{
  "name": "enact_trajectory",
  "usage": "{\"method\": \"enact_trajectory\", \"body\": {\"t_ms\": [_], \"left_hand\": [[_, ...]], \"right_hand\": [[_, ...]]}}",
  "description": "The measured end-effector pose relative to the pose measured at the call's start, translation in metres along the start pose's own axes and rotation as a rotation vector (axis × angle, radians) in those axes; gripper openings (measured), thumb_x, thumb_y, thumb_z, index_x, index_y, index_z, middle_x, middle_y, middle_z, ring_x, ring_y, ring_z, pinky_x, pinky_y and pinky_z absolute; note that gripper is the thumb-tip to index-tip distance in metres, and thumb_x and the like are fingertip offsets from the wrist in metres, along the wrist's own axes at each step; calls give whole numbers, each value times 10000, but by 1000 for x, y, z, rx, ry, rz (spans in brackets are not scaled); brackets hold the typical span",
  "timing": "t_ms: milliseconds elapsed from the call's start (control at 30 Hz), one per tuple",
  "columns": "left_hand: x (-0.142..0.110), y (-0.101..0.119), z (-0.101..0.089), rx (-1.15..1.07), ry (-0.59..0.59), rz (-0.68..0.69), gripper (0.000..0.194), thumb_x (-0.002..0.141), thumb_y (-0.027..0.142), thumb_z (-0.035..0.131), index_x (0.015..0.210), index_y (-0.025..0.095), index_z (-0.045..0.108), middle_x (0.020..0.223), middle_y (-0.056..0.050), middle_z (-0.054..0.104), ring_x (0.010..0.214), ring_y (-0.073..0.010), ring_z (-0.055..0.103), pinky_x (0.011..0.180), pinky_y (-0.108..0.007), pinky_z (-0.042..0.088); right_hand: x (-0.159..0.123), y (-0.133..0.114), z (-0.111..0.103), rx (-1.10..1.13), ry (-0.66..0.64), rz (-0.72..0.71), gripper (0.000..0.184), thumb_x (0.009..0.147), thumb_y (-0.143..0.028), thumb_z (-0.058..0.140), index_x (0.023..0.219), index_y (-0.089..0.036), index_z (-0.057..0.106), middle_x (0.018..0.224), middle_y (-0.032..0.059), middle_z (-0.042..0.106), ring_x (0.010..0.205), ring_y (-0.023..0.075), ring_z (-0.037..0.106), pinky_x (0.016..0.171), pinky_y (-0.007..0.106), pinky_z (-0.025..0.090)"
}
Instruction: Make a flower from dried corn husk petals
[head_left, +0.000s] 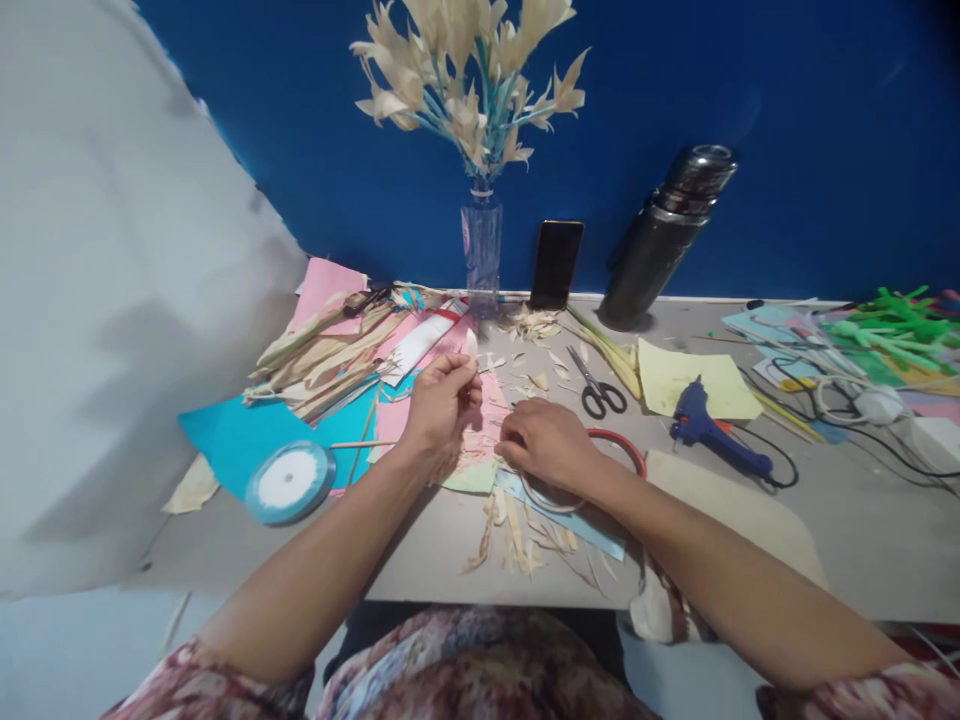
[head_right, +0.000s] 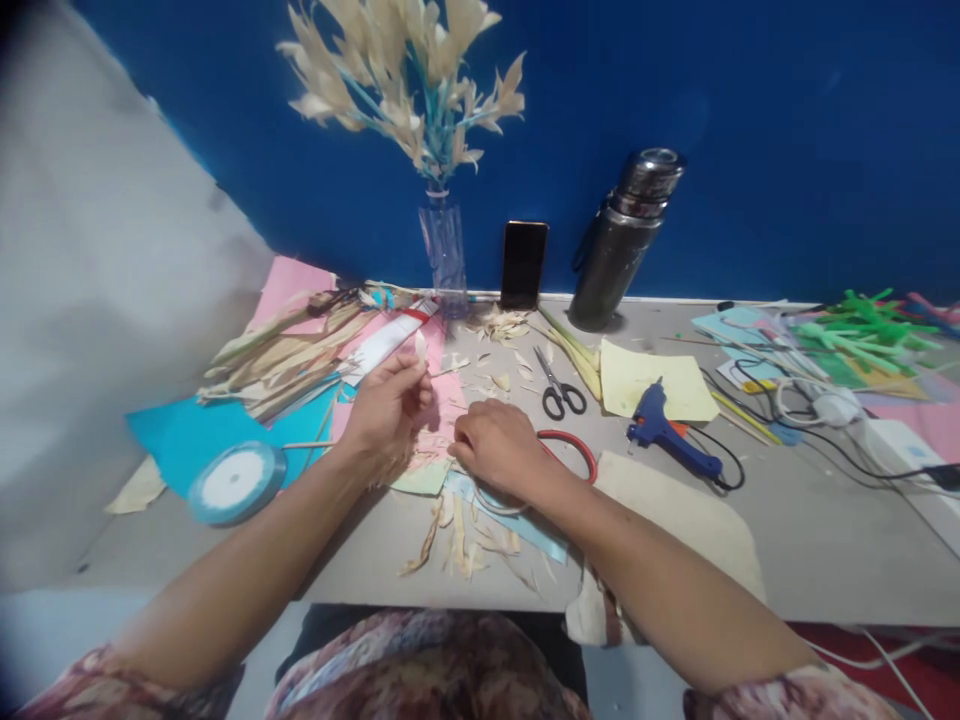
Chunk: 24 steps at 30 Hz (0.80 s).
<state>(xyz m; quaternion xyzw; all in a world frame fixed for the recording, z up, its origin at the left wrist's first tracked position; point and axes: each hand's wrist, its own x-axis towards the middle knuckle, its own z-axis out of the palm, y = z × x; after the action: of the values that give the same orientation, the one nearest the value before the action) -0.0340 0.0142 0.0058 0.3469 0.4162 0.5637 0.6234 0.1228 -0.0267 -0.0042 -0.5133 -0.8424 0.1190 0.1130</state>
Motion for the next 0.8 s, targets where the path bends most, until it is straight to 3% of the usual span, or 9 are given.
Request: {"method": "enact_trajectory", "body": {"t_ms": [167,367,433,567,733,800], "left_hand": [[-3,-1,1,9,-20,-13,215,718,239,739,785,177,545,622,43,568,476,-70,502,409,-150,364],[-1,-1,-1,7,-24,-29,204,722,236,732,779,177,545,625,39,563,487,-71,499,431,-157,381],[-3,-2,1,21,-50,-35,208,730,255,728,777,179,541,627,35,565,488,-74,498,432,-160,375],[-16,-6,7,166,-125,-102,184,816,331,646,803,209,510,559,54,523,428,-86,438,408,-181,336],[-26,-13,8,466,-204,102,140,875,279,558,773,206,498,604,50,512,523,-97,475,500,-200,382],[-25,-14,7,490,-225,105,144,877,287,555,771,206,501,602,49,509,520,-101,467,504,-211,384]], "right_hand": [[0,5,0,229,52,60,137,885,-226,600,767,-187,660,807,37,678,798,181,586,703,287,373],[-2,17,-1,939,98,255,88,888,-238,551,845,-190,610,694,-7,676,638,155,650,620,264,473],[-2,20,-2,1041,98,262,93,870,-240,565,884,-187,640,715,-5,684,641,162,671,607,264,492],[-6,16,-10,780,174,232,116,852,-202,579,780,-194,669,700,-6,694,663,150,644,645,252,457],[-9,7,-15,570,184,191,129,861,-183,568,789,-195,675,715,-3,696,668,146,609,643,246,403],[-8,7,-15,542,177,191,137,865,-184,562,798,-196,680,720,1,701,667,147,609,638,243,393]]}}
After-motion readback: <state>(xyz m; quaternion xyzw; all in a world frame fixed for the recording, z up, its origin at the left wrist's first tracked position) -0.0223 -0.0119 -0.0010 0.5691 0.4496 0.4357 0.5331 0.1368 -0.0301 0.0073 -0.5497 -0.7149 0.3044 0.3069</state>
